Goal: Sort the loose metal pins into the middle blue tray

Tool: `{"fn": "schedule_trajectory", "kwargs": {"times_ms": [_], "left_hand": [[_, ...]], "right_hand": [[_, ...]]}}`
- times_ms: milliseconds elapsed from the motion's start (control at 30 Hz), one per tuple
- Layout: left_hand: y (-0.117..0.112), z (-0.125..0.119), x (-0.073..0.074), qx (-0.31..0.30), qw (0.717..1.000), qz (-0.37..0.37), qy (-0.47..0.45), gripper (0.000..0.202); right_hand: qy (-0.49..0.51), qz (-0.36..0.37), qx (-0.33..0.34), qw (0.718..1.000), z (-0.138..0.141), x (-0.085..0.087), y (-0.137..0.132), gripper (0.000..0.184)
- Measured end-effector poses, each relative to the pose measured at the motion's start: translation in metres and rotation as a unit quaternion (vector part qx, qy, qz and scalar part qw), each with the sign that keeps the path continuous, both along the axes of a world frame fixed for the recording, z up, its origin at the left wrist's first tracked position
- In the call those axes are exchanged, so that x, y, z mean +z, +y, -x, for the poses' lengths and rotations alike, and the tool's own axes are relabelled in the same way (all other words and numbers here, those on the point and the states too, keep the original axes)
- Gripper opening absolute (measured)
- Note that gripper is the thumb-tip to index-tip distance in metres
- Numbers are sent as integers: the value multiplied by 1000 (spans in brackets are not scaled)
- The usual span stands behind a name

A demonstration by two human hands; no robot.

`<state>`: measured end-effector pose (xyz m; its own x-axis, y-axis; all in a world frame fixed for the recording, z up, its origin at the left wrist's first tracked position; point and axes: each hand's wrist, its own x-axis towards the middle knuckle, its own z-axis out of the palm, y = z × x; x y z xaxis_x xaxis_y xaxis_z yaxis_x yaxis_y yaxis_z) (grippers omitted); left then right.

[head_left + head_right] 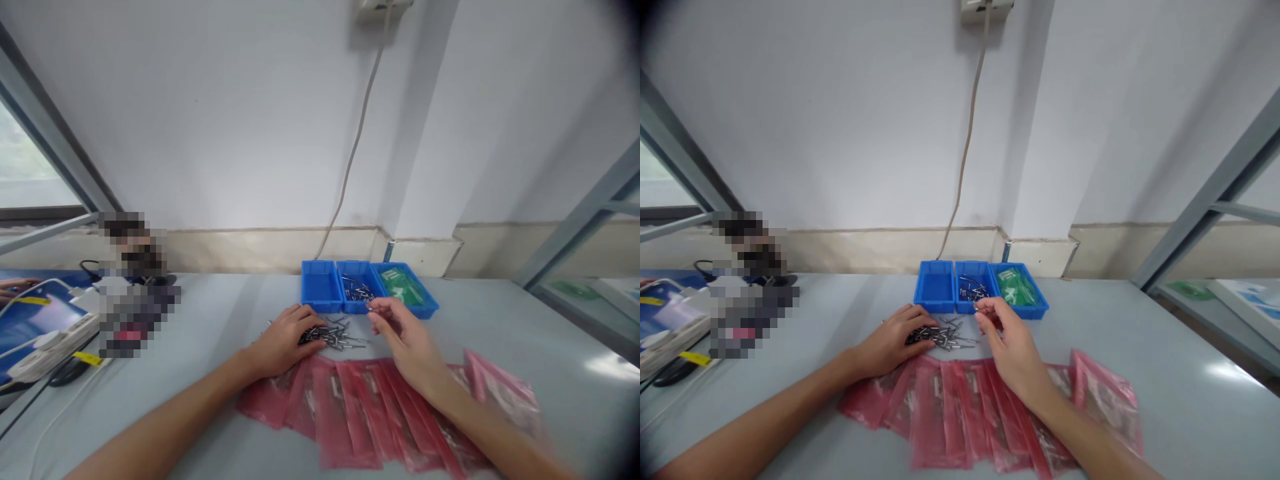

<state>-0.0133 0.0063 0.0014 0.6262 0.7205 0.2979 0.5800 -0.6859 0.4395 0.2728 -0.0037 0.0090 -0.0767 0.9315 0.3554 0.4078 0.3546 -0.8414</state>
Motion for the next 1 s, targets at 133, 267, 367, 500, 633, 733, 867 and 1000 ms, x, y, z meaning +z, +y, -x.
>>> {"fn": "schedule_trajectory", "kwargs": {"times_ms": [133, 267, 367, 500, 633, 733, 867, 1000], "left_hand": [[0, -1, 1, 4, 1000, 5, 5, 29], [0, -1, 1, 6, 1000, 5, 4, 30], [0, 0, 1, 0, 1000, -2, 2, 31], [0, 1, 0, -2, 1000, -5, -5, 32], [0, 1, 1, -6, 1000, -4, -7, 31], [-1, 0, 2, -6, 1000, -1, -7, 31], [-2, -1, 3, -1, 1000, -4, -4, 31], [-1, 0, 3, -3, 1000, -3, -4, 32]], "right_hand": [[-1, -1, 4, 1000, 1, 1, -1, 25], [-7, -13, 13, 1000, 2, 4, -2, 22], [-16, -13, 16, 1000, 3, 5, -2, 22], [-24, -12, 9, 1000, 0, 3, 0, 23], [-28, -20, 0, 999, -1, 0, 1, 25], [-33, -23, 6, 999, 0, -1, 1, 24], [-30, -29, 12, 999, 1, 2, -1, 23], [-28, -17, 6, 999, 0, 3, -2, 26]]}}
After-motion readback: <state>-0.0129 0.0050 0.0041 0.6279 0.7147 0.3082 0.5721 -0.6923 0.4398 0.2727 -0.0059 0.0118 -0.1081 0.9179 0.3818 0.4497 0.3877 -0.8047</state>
